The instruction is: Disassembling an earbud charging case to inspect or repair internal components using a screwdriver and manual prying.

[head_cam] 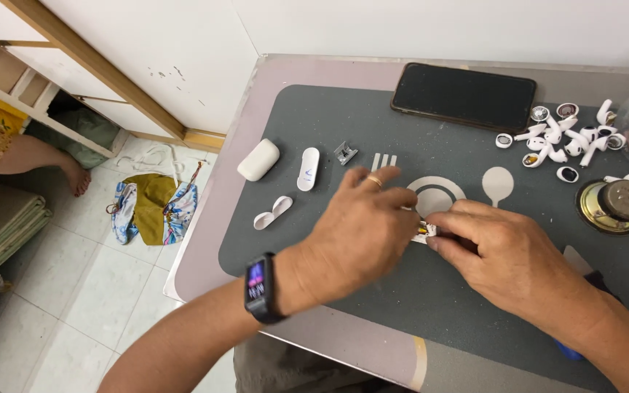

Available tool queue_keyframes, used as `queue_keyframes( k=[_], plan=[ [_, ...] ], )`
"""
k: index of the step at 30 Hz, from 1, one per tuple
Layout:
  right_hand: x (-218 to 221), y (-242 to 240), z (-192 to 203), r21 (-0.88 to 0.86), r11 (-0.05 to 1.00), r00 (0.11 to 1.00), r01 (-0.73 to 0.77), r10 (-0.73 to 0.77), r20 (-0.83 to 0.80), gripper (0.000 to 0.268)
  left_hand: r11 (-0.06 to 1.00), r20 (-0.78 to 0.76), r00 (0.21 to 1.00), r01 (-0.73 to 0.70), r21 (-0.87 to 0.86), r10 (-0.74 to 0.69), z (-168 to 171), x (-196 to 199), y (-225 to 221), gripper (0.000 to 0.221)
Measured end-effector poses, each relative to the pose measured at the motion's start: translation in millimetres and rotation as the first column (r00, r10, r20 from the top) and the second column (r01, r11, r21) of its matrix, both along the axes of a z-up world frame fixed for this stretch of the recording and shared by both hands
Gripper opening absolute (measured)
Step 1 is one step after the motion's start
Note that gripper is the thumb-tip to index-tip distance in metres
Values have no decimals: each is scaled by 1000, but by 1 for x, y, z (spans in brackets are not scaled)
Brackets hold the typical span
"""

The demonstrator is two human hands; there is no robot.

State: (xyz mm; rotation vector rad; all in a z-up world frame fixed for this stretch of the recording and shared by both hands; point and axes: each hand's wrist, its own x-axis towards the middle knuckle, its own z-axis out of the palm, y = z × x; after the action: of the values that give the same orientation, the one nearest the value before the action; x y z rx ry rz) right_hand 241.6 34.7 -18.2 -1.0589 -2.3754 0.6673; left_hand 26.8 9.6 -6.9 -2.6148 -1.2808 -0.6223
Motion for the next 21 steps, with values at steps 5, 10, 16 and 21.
queue_keyframes(
  k=[5,10,16,21],
  plan=[
    [1,0,-1,18,1000,1000,-7,7,-7,19,977,168,984,95,-189,-62,19,-12,5,13],
    [1,1,-2,0,1000,1000,6,-6,13,20,983,111,992,79,-164,-61,10,-6,10,19],
    [2,2,-8,22,999,999,32,-33,19,22,961,272,961,113,-252,-42,39,-31,23,14],
    [3,2,-8,33,999,999,30,-30,20,22,907,150,989,64,-416,-1,43,-47,-2,2]
  ],
)
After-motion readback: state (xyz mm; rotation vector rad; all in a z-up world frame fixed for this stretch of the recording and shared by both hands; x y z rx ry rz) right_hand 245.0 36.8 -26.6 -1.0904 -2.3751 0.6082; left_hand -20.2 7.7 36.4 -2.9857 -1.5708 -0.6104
